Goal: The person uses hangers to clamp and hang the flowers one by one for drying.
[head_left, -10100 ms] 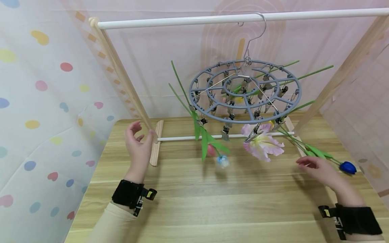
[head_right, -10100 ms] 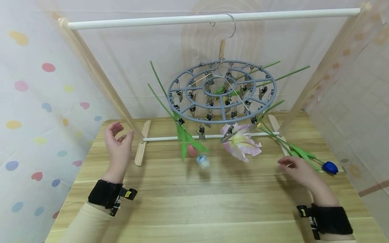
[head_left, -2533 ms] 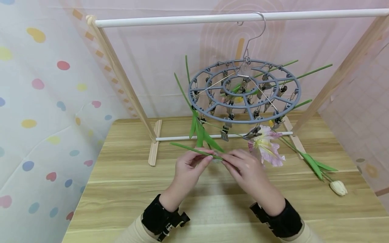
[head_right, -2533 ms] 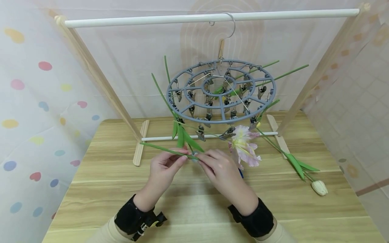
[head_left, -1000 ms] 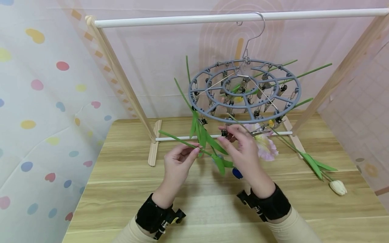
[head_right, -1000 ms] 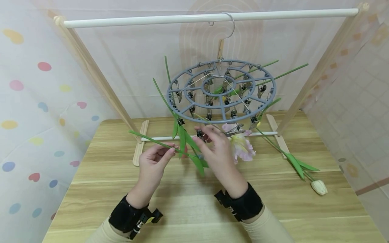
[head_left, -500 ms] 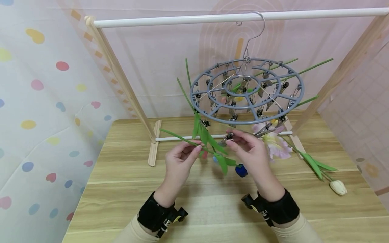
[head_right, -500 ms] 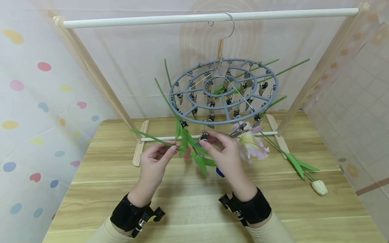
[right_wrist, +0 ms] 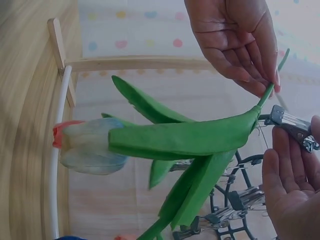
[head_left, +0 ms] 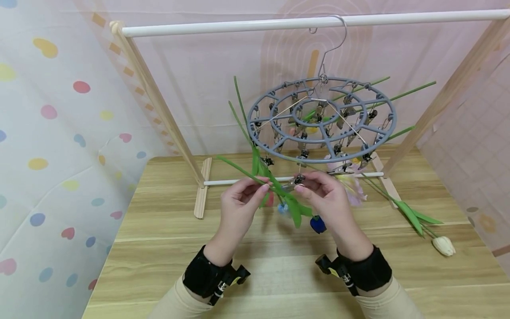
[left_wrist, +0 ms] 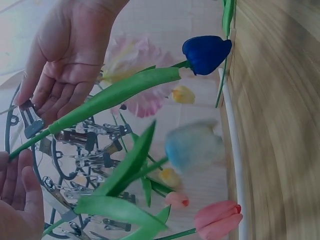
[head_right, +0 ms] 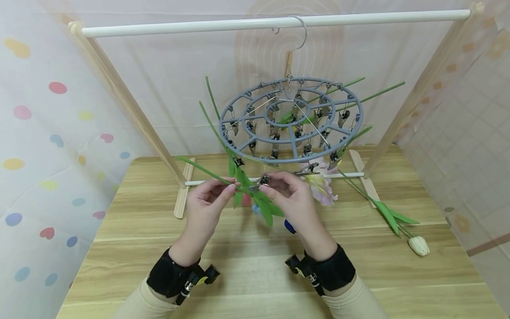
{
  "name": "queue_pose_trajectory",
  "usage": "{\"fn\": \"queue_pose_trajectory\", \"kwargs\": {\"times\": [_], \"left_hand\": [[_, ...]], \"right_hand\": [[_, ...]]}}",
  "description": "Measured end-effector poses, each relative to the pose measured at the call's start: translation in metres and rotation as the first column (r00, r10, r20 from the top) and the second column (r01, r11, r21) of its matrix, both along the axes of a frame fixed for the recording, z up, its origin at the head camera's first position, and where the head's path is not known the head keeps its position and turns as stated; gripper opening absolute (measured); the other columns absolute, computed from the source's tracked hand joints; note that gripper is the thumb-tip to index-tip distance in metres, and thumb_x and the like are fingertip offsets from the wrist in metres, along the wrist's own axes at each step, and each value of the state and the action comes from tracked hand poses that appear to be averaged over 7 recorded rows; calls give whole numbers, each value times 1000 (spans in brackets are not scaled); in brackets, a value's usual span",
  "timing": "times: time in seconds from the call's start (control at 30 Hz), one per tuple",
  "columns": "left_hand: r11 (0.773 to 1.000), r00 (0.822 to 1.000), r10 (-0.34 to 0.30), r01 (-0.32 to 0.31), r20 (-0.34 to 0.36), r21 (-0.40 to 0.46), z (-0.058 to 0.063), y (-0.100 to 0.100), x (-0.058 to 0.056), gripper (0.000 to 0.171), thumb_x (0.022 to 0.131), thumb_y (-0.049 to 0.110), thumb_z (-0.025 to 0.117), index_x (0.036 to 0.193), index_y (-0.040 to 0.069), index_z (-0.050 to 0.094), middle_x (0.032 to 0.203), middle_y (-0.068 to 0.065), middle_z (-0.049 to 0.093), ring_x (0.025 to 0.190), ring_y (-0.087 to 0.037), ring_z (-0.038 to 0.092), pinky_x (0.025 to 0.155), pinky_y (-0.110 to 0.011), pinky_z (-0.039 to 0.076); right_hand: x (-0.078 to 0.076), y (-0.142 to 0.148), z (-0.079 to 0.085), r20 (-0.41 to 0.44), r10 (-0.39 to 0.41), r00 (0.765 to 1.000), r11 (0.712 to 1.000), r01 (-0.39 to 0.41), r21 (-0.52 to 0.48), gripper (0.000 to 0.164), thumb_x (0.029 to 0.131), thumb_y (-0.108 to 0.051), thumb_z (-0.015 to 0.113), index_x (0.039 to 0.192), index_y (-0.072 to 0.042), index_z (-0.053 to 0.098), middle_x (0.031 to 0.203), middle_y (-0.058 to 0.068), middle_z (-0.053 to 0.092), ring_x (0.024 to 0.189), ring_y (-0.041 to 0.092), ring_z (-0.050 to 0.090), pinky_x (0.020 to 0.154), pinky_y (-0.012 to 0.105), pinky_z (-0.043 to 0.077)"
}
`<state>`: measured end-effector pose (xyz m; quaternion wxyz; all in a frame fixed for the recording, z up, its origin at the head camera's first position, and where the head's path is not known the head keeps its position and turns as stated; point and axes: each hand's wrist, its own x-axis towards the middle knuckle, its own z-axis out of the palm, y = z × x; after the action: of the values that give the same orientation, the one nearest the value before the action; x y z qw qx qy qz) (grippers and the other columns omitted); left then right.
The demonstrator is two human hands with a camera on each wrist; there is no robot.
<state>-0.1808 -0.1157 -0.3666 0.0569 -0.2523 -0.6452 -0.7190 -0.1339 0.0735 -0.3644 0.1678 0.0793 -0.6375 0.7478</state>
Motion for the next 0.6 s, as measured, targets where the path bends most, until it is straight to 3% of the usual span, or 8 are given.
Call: {"fn": "queue_pose_trajectory", "kwargs": {"times": [0.3,0.6], "left_hand": [[1000,1000,-7,6,23,26,1,1,-1,17,87,2,66,98,-11,64,96,-5,71,87,-14,67,76,-24,57],[999,1000,-21,20,15,43,3,2,-2,18,87,1,65,99,-11,64,101,-31,64,89,-14,68,80,-26,57]], "right_hand": [[0,-2,-1,-21,25,999,998,-26,-51,22,85,5,64,95,-15,63,98,-5,68,91,8,65,77,18,55],[-4,-3,-3,-96,23,995,996,-30,-78,11,83,-13,71,92,-15,65,95,-6,69,86,8,63,73,16,54]]}}
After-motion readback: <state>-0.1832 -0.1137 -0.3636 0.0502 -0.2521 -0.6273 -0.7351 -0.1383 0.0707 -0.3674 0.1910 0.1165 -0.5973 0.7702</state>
